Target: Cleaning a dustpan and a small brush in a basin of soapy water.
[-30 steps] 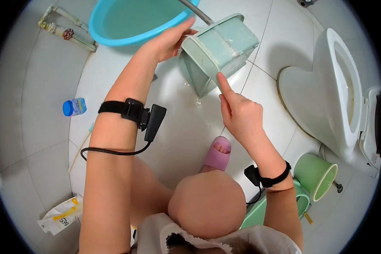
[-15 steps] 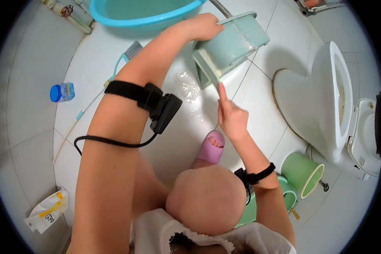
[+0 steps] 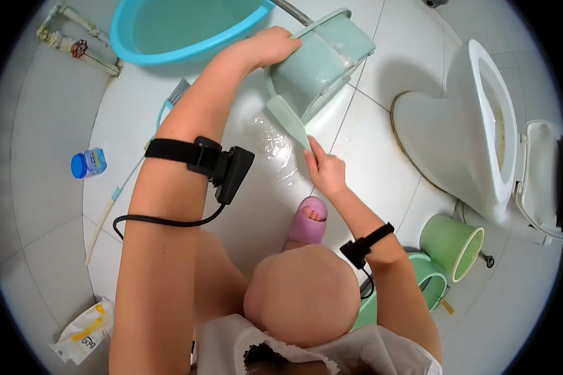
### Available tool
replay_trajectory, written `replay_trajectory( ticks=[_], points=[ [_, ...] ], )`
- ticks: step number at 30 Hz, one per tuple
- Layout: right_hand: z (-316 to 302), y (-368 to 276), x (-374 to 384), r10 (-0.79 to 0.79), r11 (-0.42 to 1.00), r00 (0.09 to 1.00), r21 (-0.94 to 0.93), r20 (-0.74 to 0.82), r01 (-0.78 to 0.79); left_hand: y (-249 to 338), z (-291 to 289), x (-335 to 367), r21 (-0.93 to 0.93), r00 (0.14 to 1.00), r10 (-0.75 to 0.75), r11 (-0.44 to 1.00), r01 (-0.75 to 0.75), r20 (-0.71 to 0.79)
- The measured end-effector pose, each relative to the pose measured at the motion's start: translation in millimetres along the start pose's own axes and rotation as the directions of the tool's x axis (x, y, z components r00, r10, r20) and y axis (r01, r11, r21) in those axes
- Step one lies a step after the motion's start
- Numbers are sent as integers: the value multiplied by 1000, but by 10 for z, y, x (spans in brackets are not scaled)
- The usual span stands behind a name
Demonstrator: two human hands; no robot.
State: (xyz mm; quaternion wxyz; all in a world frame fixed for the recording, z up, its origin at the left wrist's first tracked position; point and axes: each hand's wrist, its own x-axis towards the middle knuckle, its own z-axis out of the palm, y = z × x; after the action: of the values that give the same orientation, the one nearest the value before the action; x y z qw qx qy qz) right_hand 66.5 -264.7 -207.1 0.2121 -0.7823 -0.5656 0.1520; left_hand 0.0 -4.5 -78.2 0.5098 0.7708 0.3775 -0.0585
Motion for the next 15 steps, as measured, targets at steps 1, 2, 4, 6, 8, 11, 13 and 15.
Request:
replay_trajectory(
  ticks=[1, 2, 4, 6, 8, 11, 13, 15],
  points=[
    [27, 46, -26, 0, 1000, 1000, 6, -9, 0, 0, 13, -6, -3, 1000, 8, 1000, -8, -7],
    [-13, -24, -39, 51, 987, 998, 151, 24, -54, 19, 9, -47, 7, 1000, 0, 1000, 0, -5],
    [-115, -235, 54, 161, 865, 984, 468, 81, -180, 71, 11, -107, -90, 999, -41, 995, 43, 27],
    [-5, -237, 253, 145, 888, 986, 429, 80, -165, 15, 16, -34, -78, 998, -38, 996, 41, 42],
    [119, -110, 292, 86, 938, 993, 330, 82, -108, 104, 57, -47, -57, 998, -69, 996, 70, 8],
    [352, 196, -62, 112, 964, 989, 233, 93, -131, -3, 18, 36, -81, 998, -64, 995, 64, 5],
    [116, 62, -52, 112, 962, 987, 234, 119, -137, -39, 30, 68, -104, 998, -57, 993, 54, -23],
    [-156, -138, 22, 123, 957, 983, 244, 138, -154, -33, 73, 11, -132, 998, -55, 990, 50, -32]
  ],
)
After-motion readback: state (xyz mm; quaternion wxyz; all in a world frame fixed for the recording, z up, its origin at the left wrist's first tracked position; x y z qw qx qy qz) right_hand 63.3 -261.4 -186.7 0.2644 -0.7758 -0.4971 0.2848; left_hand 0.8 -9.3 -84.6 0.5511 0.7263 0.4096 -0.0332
